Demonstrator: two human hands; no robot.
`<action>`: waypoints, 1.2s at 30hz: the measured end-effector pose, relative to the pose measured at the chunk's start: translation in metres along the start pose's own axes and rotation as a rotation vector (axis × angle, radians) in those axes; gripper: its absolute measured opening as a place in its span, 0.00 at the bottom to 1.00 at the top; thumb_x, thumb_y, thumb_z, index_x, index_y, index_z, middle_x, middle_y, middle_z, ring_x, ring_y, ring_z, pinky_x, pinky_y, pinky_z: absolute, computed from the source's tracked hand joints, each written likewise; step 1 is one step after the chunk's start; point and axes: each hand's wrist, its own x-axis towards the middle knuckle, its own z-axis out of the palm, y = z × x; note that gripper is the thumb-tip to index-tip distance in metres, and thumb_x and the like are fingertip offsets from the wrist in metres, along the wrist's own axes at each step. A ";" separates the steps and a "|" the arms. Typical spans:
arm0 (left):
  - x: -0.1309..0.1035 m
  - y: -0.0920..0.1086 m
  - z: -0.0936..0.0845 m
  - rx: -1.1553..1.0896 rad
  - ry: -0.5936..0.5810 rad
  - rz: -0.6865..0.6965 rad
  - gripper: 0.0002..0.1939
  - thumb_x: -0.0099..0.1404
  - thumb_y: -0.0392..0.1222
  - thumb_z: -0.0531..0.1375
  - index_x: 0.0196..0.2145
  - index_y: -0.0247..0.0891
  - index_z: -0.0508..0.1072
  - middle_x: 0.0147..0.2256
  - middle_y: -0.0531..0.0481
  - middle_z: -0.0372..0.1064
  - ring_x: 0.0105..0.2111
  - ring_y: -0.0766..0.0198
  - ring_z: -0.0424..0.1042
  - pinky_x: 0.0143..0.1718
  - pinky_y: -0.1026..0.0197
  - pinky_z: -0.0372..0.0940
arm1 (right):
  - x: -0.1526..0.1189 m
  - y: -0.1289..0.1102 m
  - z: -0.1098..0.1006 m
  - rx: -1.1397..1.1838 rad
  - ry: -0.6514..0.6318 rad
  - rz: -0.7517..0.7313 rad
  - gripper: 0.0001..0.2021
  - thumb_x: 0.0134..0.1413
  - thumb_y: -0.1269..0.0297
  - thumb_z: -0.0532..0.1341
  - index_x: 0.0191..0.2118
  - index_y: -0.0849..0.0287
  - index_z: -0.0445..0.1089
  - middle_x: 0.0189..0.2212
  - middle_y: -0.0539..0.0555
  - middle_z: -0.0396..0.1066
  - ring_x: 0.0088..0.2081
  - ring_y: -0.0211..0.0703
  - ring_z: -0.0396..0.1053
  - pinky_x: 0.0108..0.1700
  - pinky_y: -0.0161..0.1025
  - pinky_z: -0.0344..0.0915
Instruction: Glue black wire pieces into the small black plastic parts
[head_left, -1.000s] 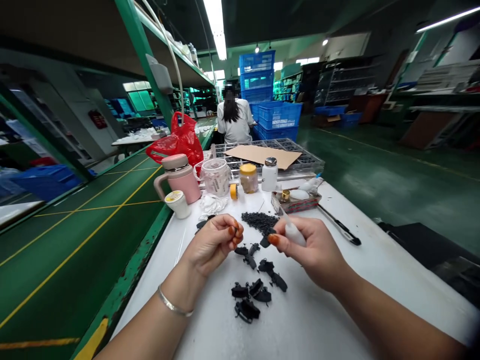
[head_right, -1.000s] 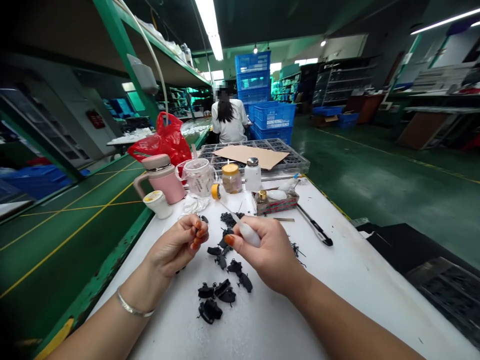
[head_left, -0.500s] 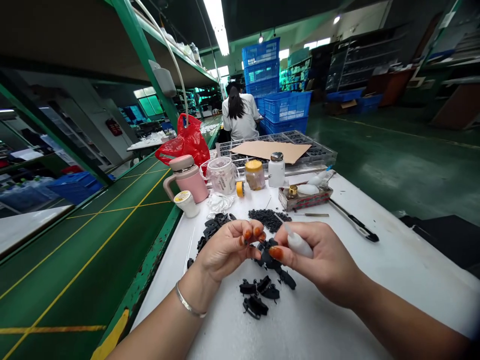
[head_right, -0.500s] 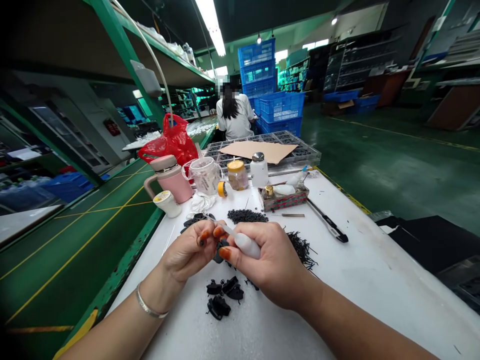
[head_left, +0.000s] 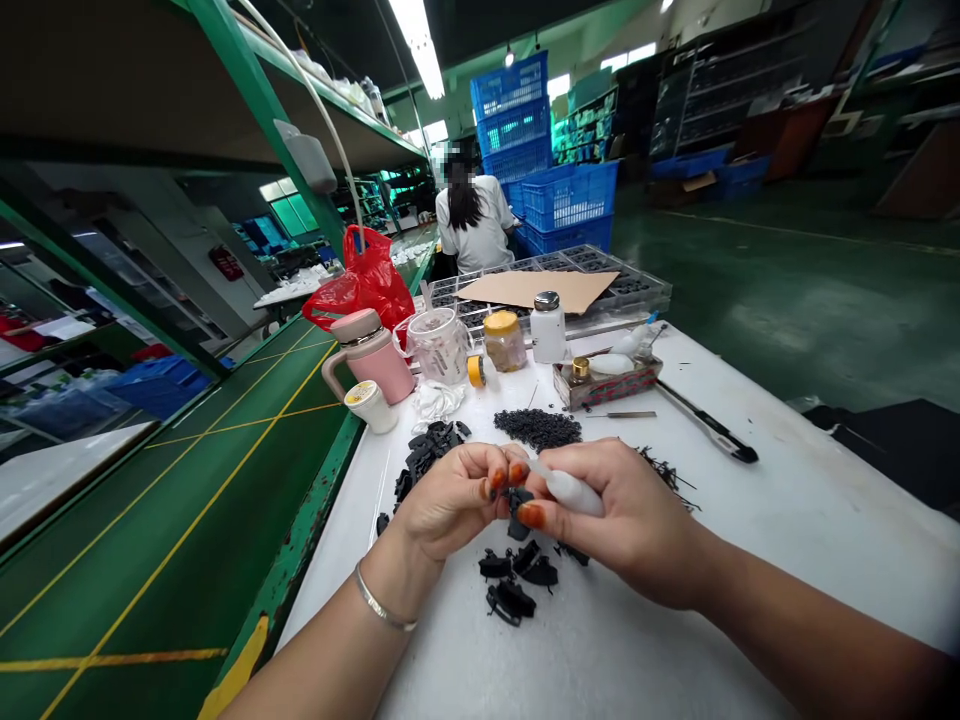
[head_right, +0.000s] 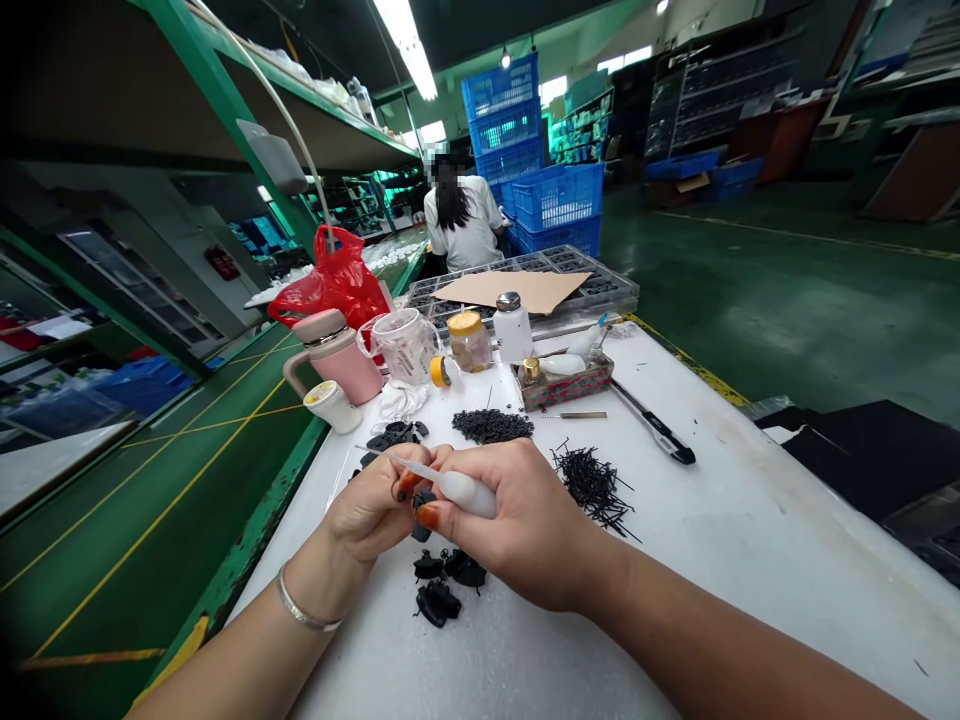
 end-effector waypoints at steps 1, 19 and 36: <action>0.000 0.000 0.000 0.012 0.008 -0.009 0.18 0.52 0.41 0.71 0.23 0.30 0.66 0.29 0.49 0.59 0.30 0.67 0.63 0.30 0.68 0.60 | 0.000 0.000 0.000 -0.004 -0.003 0.002 0.14 0.54 0.72 0.61 0.21 0.63 0.57 0.20 0.44 0.53 0.22 0.29 0.49 0.23 0.29 0.48; -0.003 0.009 -0.002 -0.026 0.053 0.026 0.12 0.58 0.35 0.66 0.28 0.32 0.64 0.26 0.52 0.62 0.27 0.68 0.68 0.30 0.66 0.69 | 0.000 -0.001 -0.003 0.018 0.050 0.140 0.12 0.53 0.64 0.64 0.24 0.64 0.66 0.17 0.45 0.52 0.21 0.32 0.48 0.22 0.30 0.46; -0.002 0.009 0.000 -0.025 0.098 0.011 0.11 0.56 0.33 0.67 0.28 0.30 0.66 0.28 0.50 0.65 0.29 0.69 0.69 0.31 0.69 0.69 | -0.002 -0.002 -0.003 -0.023 0.046 0.147 0.14 0.53 0.59 0.64 0.24 0.63 0.66 0.18 0.46 0.53 0.22 0.33 0.49 0.22 0.31 0.47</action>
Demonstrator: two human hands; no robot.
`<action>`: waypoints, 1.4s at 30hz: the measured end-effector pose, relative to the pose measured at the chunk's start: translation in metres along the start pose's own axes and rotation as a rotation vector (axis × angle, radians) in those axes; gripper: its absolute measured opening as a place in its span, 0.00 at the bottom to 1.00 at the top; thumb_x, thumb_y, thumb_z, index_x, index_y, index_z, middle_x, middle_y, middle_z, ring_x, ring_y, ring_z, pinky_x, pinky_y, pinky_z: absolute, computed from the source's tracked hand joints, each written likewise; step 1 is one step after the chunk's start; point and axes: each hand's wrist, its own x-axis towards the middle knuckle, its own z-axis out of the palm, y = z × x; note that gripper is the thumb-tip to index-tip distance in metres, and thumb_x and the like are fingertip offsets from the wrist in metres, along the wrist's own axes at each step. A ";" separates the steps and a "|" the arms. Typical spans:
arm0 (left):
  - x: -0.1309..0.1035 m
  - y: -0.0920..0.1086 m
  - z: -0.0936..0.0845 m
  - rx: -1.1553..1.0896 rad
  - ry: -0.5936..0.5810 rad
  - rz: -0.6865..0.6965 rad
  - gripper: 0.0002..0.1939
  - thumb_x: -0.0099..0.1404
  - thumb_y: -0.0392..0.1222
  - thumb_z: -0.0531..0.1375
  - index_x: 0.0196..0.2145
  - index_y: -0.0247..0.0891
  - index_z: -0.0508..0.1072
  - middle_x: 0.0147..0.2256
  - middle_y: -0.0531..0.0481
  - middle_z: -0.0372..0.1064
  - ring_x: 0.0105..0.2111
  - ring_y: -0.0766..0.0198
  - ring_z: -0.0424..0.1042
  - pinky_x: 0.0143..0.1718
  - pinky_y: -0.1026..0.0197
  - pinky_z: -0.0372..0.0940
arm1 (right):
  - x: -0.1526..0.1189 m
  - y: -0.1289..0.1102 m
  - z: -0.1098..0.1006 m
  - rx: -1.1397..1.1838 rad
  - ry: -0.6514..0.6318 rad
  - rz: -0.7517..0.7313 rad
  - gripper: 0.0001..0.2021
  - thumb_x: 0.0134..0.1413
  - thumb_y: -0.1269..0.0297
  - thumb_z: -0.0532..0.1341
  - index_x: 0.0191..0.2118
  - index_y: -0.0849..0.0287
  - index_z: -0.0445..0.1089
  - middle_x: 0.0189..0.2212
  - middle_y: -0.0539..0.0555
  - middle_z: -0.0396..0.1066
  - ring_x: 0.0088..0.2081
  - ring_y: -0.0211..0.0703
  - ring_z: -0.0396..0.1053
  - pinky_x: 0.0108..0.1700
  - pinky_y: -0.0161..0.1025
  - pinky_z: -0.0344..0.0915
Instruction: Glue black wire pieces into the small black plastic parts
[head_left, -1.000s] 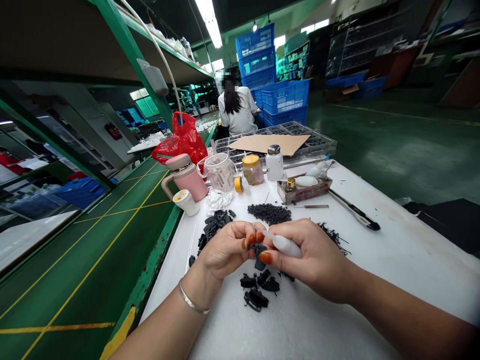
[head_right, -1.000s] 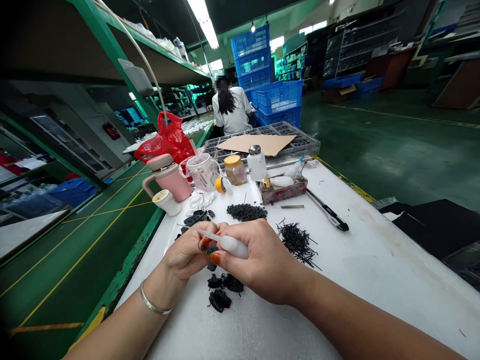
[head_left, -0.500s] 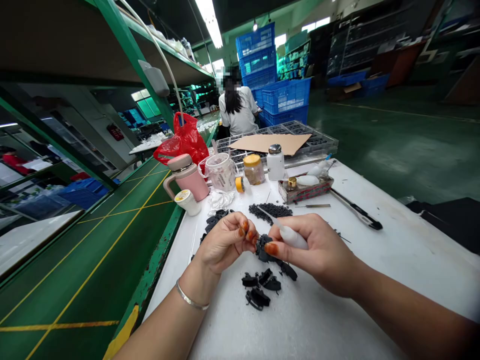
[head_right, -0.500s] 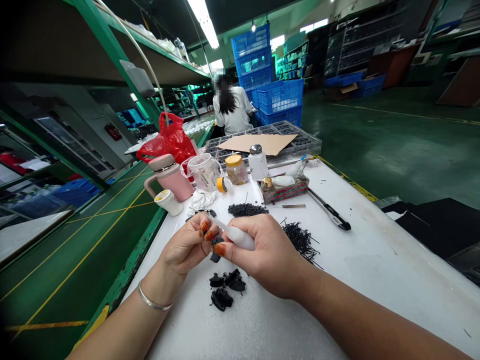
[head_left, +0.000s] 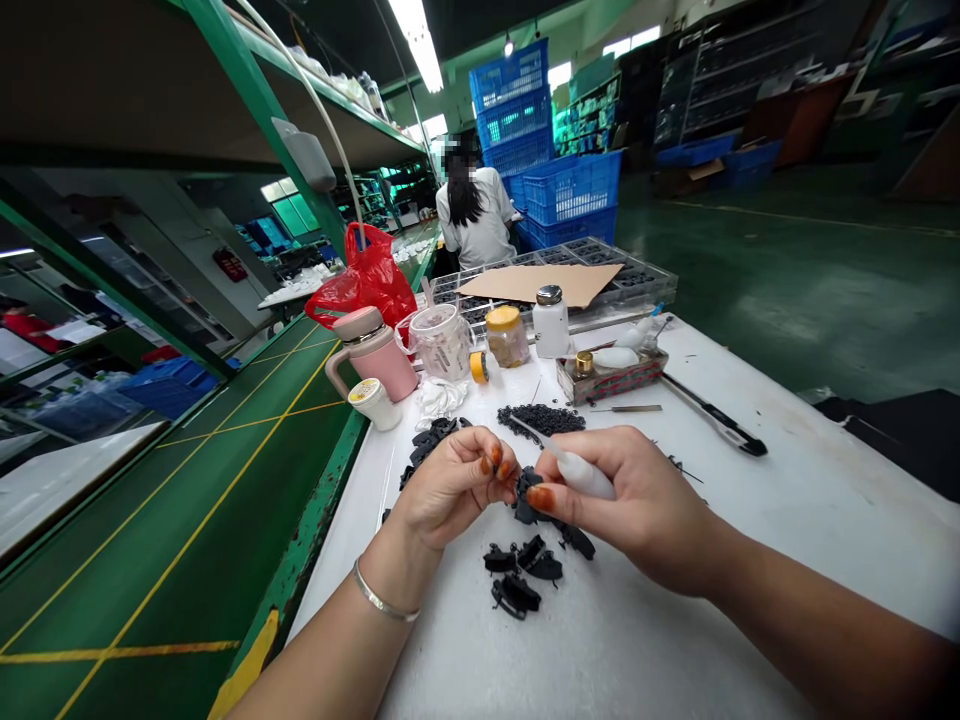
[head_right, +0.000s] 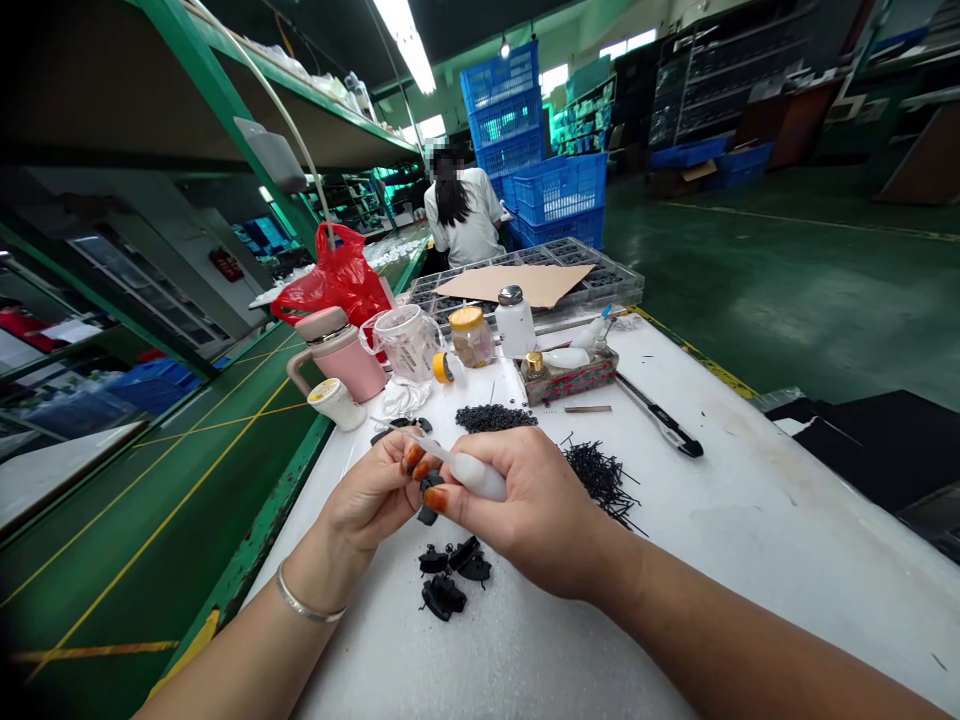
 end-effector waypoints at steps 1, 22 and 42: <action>0.000 0.000 0.000 0.007 0.014 -0.001 0.12 0.55 0.33 0.68 0.28 0.30 0.66 0.29 0.50 0.65 0.30 0.69 0.69 0.31 0.69 0.69 | 0.000 0.000 0.000 -0.007 0.001 0.001 0.14 0.54 0.59 0.64 0.25 0.63 0.66 0.18 0.46 0.54 0.22 0.33 0.50 0.22 0.31 0.47; 0.000 -0.004 0.004 0.026 -0.042 0.013 0.13 0.59 0.37 0.66 0.27 0.31 0.64 0.30 0.50 0.60 0.31 0.68 0.64 0.31 0.68 0.63 | 0.001 -0.001 0.000 0.014 -0.026 -0.049 0.09 0.54 0.68 0.60 0.25 0.63 0.67 0.18 0.46 0.55 0.22 0.33 0.52 0.23 0.30 0.49; 0.001 -0.005 0.007 0.098 -0.004 -0.003 0.17 0.55 0.41 0.69 0.26 0.31 0.64 0.29 0.49 0.59 0.30 0.67 0.63 0.30 0.67 0.60 | 0.001 0.000 0.002 0.042 -0.042 -0.009 0.11 0.53 0.68 0.60 0.22 0.62 0.63 0.18 0.45 0.54 0.21 0.31 0.50 0.22 0.30 0.47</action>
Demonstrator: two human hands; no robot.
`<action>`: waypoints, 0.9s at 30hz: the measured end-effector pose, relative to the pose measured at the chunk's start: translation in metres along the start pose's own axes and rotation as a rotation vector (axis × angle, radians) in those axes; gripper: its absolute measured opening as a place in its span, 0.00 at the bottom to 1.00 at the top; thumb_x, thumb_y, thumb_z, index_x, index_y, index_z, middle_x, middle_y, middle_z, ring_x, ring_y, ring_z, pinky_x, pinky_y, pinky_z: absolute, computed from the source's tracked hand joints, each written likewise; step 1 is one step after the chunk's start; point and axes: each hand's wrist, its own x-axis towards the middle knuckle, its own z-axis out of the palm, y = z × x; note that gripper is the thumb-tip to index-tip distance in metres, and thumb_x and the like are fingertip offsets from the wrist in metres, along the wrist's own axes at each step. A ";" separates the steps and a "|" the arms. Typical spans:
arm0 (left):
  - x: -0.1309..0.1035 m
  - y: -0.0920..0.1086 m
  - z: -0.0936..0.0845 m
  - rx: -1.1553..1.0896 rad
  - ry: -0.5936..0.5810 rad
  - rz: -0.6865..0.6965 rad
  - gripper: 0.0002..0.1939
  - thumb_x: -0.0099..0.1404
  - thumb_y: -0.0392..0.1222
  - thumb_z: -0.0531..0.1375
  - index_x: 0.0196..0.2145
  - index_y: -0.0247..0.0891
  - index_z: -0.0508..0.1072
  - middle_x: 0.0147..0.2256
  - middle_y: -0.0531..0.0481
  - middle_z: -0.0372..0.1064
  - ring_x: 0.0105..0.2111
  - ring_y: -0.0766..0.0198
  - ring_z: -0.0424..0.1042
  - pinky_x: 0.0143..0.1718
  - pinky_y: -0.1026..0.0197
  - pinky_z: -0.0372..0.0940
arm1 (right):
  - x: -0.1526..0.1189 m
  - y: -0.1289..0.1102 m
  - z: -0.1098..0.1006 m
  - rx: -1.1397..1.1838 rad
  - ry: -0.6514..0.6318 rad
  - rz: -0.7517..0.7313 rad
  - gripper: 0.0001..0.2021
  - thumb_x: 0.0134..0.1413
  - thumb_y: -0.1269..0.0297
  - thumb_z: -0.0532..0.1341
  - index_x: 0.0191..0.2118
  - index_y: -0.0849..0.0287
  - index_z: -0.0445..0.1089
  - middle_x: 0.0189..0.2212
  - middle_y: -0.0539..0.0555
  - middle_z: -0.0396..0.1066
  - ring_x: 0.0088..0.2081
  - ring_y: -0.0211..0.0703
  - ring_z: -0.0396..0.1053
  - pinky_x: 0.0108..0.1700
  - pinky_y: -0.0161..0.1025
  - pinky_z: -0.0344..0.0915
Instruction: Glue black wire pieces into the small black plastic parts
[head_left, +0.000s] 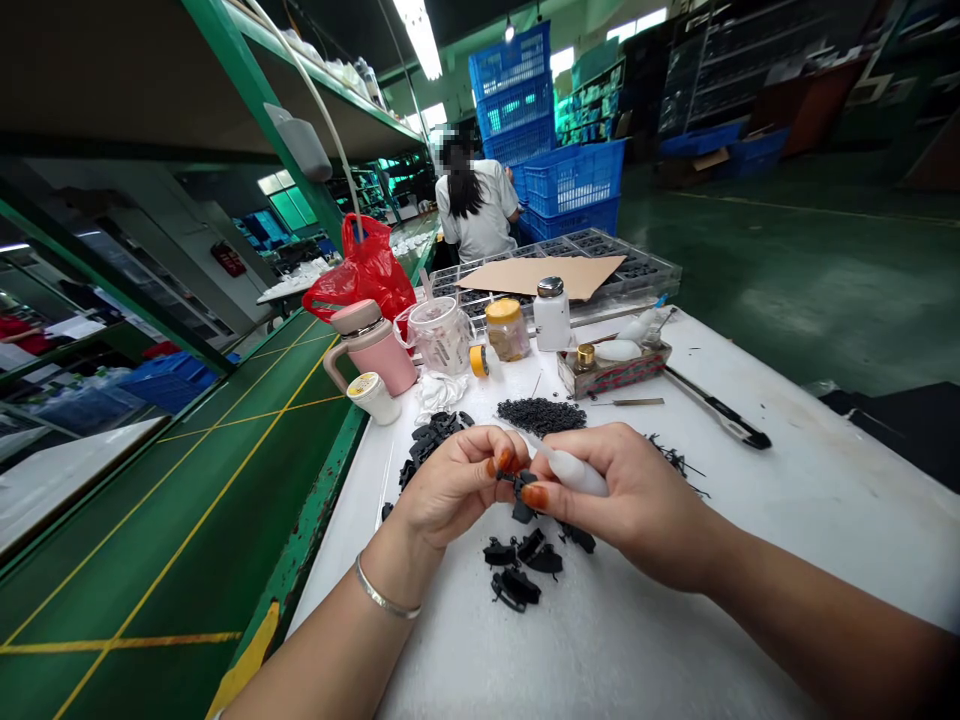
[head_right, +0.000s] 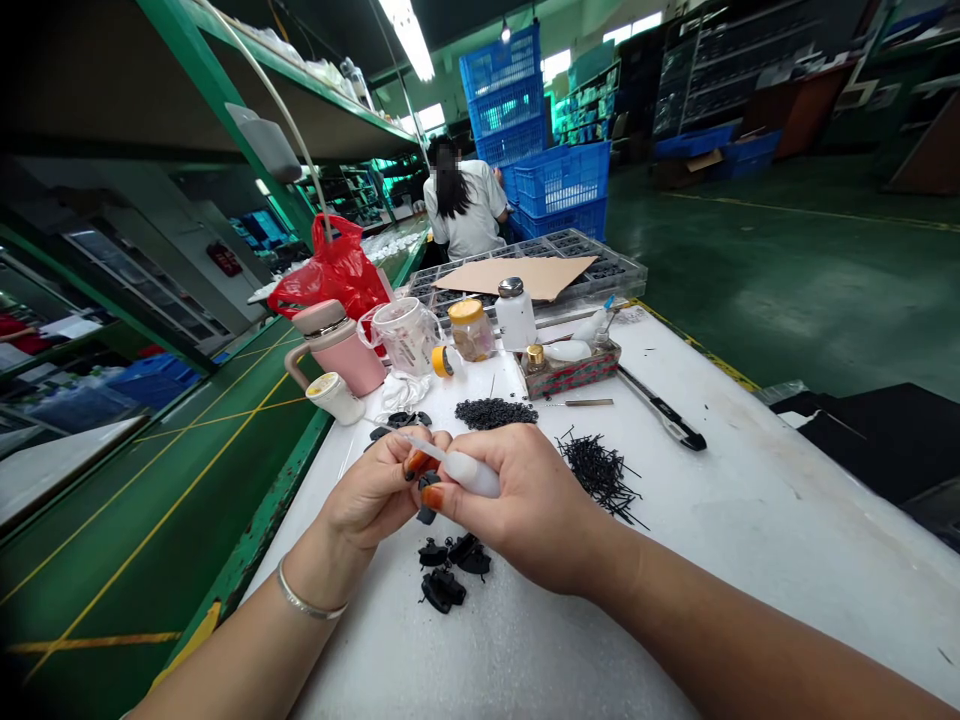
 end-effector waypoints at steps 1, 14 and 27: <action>0.000 0.000 0.000 0.001 0.000 0.002 0.16 0.55 0.41 0.69 0.26 0.31 0.64 0.29 0.49 0.59 0.30 0.67 0.63 0.30 0.67 0.60 | 0.000 0.000 0.000 -0.001 -0.001 0.002 0.11 0.53 0.68 0.60 0.23 0.62 0.63 0.18 0.45 0.54 0.21 0.32 0.50 0.22 0.30 0.47; 0.000 0.002 0.001 0.001 -0.033 0.003 0.14 0.57 0.40 0.68 0.26 0.31 0.65 0.30 0.49 0.60 0.30 0.67 0.63 0.30 0.67 0.60 | 0.001 0.000 0.001 -0.011 0.000 0.012 0.11 0.53 0.68 0.60 0.22 0.62 0.61 0.18 0.45 0.53 0.22 0.32 0.50 0.22 0.30 0.47; -0.001 0.003 0.000 0.101 -0.025 0.042 0.13 0.58 0.41 0.67 0.28 0.30 0.68 0.31 0.48 0.61 0.30 0.67 0.63 0.30 0.68 0.61 | 0.001 0.003 0.000 -0.012 -0.002 0.072 0.13 0.54 0.62 0.61 0.23 0.62 0.62 0.18 0.45 0.51 0.22 0.32 0.48 0.22 0.31 0.46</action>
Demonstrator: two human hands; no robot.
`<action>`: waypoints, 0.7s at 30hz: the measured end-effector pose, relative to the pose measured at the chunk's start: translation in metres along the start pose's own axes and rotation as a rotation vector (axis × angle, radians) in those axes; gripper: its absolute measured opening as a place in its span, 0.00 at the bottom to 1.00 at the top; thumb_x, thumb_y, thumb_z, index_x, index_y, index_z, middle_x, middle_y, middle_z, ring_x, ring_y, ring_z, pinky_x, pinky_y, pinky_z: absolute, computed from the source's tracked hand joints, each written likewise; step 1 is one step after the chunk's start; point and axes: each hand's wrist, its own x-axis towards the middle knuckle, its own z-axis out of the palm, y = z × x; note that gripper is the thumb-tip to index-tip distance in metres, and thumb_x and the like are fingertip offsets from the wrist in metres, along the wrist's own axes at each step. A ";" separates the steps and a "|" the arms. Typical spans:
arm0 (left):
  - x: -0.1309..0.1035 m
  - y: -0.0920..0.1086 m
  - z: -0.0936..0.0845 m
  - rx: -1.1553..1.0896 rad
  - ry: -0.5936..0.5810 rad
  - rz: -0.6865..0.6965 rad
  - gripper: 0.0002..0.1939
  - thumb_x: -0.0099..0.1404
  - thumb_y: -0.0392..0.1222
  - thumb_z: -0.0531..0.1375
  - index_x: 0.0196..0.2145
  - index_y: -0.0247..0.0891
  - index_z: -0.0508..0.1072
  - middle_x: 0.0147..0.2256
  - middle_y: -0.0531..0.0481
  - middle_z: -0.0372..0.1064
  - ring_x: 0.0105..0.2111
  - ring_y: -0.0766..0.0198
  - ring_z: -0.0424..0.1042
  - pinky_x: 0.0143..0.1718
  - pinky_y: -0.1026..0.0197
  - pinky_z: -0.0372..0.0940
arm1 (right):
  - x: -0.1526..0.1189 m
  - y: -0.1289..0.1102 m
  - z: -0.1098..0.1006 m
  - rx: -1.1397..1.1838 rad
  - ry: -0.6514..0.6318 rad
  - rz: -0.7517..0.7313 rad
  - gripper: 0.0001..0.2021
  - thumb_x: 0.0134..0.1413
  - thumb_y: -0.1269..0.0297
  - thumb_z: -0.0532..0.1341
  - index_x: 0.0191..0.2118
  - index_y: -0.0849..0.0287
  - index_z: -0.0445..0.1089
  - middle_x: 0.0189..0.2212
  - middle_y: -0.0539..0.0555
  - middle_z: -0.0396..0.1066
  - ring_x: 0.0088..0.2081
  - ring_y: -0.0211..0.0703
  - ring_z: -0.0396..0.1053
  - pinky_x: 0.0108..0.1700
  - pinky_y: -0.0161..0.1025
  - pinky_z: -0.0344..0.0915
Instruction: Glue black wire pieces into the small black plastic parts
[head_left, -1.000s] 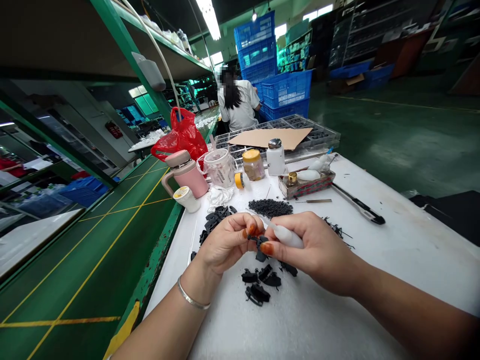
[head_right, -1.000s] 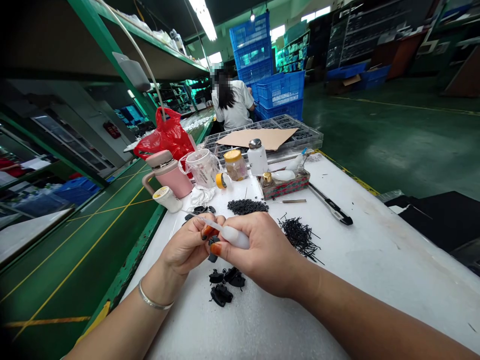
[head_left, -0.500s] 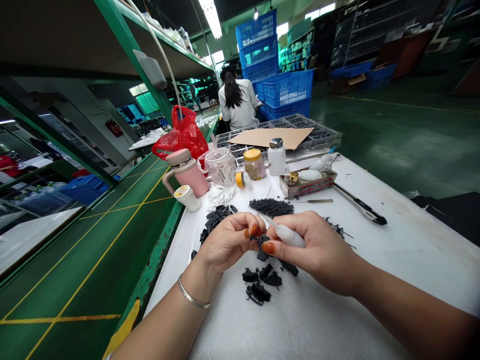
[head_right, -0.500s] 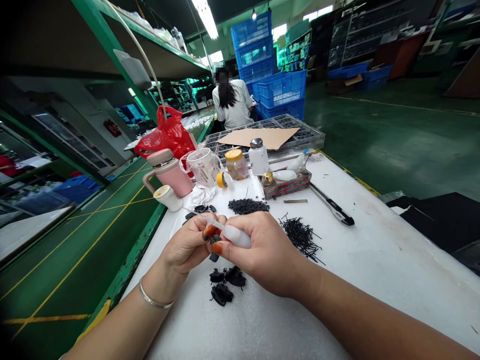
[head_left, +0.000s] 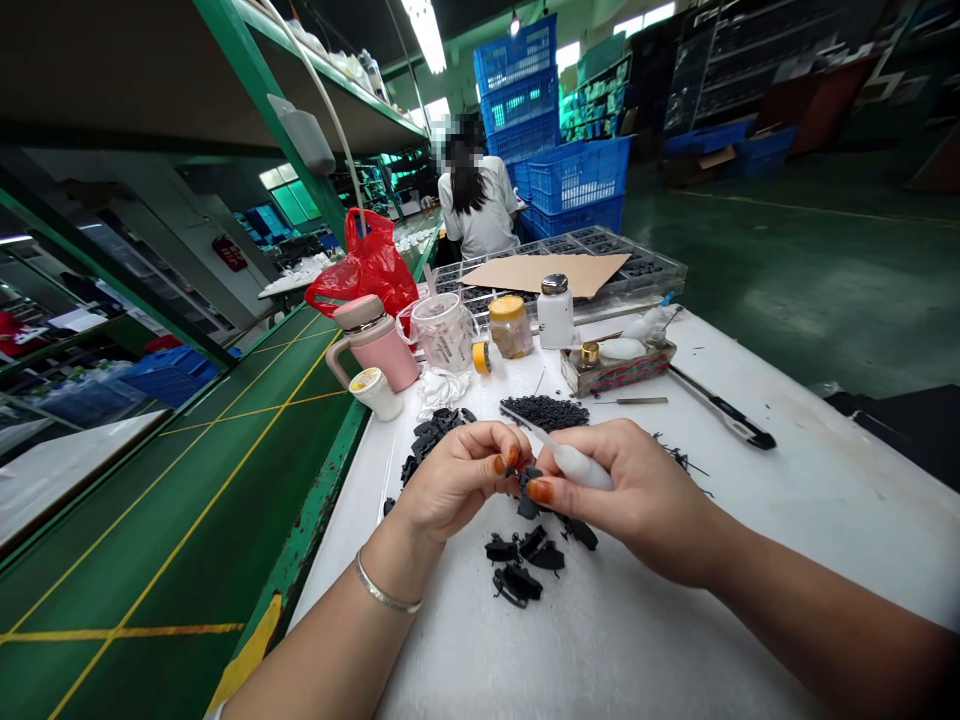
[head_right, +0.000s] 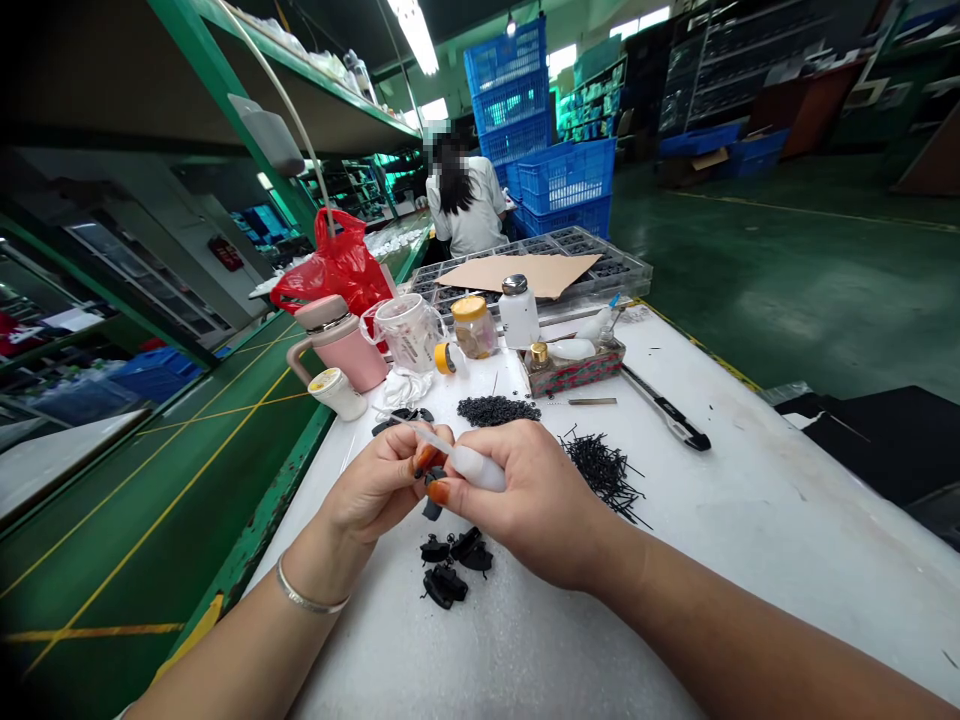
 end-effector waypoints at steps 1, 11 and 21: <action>0.000 0.000 0.000 0.017 0.004 0.014 0.12 0.58 0.41 0.67 0.28 0.30 0.69 0.30 0.48 0.60 0.30 0.68 0.63 0.29 0.69 0.61 | 0.000 0.000 0.000 0.012 -0.003 0.010 0.14 0.53 0.62 0.61 0.22 0.62 0.62 0.18 0.45 0.51 0.22 0.32 0.48 0.22 0.31 0.46; 0.000 0.000 -0.002 0.041 0.010 0.066 0.06 0.61 0.35 0.63 0.29 0.31 0.70 0.31 0.48 0.61 0.31 0.69 0.64 0.30 0.71 0.62 | 0.003 0.004 0.001 0.023 0.042 0.031 0.12 0.52 0.61 0.62 0.23 0.62 0.65 0.17 0.45 0.54 0.21 0.32 0.50 0.22 0.30 0.47; -0.001 0.002 -0.003 -0.007 0.025 -0.052 0.07 0.60 0.35 0.64 0.30 0.30 0.70 0.33 0.48 0.61 0.31 0.68 0.65 0.30 0.69 0.66 | 0.001 0.006 0.002 -0.091 0.078 -0.049 0.12 0.52 0.63 0.61 0.22 0.63 0.65 0.17 0.45 0.54 0.20 0.31 0.49 0.21 0.29 0.46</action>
